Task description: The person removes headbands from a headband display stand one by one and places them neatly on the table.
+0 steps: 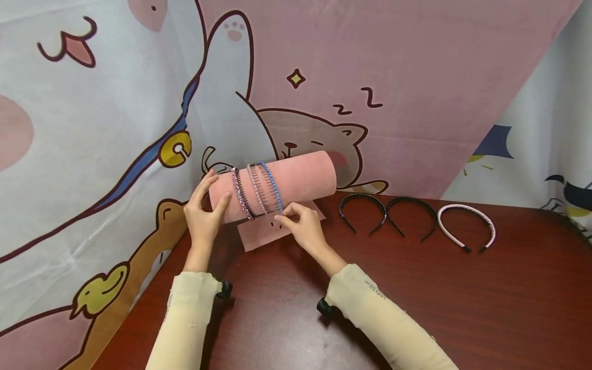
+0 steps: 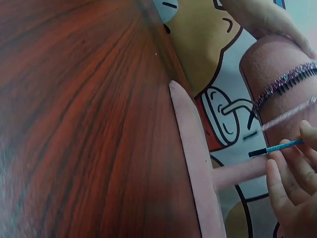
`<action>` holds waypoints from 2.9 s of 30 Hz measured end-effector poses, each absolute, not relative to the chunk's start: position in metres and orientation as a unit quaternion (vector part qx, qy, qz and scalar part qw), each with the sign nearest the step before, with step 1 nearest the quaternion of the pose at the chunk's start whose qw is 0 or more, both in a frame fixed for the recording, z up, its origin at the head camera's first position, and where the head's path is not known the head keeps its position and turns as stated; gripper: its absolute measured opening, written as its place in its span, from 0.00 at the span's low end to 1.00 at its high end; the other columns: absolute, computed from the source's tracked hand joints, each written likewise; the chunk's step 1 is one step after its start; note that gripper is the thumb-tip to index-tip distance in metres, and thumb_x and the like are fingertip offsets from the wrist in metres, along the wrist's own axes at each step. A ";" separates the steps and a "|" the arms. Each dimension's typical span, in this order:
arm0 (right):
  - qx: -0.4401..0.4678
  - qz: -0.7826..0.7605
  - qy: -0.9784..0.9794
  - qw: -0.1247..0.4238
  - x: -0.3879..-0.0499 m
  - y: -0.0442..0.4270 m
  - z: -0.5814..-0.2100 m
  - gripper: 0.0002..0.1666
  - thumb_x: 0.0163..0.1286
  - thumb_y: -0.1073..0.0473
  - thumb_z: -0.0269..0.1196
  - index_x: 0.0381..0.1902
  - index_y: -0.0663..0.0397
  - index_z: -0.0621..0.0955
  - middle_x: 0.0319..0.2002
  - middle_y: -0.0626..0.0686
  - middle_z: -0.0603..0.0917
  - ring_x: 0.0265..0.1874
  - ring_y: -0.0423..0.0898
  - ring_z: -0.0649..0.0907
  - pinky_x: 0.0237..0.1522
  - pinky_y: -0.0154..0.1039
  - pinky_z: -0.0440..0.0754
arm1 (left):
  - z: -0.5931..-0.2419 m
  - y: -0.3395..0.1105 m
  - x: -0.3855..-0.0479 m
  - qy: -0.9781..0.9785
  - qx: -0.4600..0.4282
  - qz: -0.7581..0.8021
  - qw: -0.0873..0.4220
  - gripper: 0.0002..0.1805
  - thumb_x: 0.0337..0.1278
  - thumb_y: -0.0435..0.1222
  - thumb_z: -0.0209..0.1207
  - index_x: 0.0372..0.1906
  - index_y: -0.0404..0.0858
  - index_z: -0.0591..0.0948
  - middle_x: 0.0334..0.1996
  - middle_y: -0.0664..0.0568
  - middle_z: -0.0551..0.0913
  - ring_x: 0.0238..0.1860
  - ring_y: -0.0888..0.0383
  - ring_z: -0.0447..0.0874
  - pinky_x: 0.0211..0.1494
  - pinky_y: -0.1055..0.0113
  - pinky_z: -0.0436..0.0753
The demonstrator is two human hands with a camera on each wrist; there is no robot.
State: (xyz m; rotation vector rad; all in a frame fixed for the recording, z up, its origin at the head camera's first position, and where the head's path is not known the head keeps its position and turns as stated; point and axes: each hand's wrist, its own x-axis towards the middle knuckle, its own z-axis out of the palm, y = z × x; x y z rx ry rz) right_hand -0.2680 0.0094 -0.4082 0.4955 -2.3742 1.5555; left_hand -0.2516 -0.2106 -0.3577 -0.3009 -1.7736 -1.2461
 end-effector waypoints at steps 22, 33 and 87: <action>0.146 0.542 -0.797 0.225 -0.283 0.056 -0.410 0.06 0.64 0.59 0.70 0.33 0.54 0.84 0.30 0.53 0.89 0.30 0.45 0.87 0.34 0.29 0.81 | -0.359 -0.212 -0.252 -0.722 -0.123 -0.504 0.457 0.23 0.48 0.23 0.69 0.54 0.28 0.83 0.60 0.37 0.82 0.64 0.44 0.79 0.69 0.75 0.72; 0.161 0.619 -0.740 0.210 -0.285 0.074 -0.412 0.06 0.63 0.69 0.68 0.38 0.65 0.83 0.38 0.63 0.89 0.33 0.56 0.89 0.36 0.38 0.89 | -0.359 -0.212 -0.252 -0.723 -0.121 -0.507 0.454 0.23 0.47 0.23 0.68 0.54 0.28 0.83 0.60 0.37 0.82 0.64 0.44 0.79 0.68 0.75 0.72; 0.072 0.712 -0.624 0.314 -0.269 0.184 -0.379 0.05 0.63 0.77 0.63 0.37 0.76 0.81 0.28 0.41 0.89 0.26 0.35 0.89 0.32 0.29 0.86 | -0.359 -0.213 -0.252 -0.728 -0.124 -0.502 0.450 0.23 0.48 0.23 0.68 0.54 0.28 0.83 0.60 0.37 0.81 0.64 0.43 0.79 0.66 0.77 0.74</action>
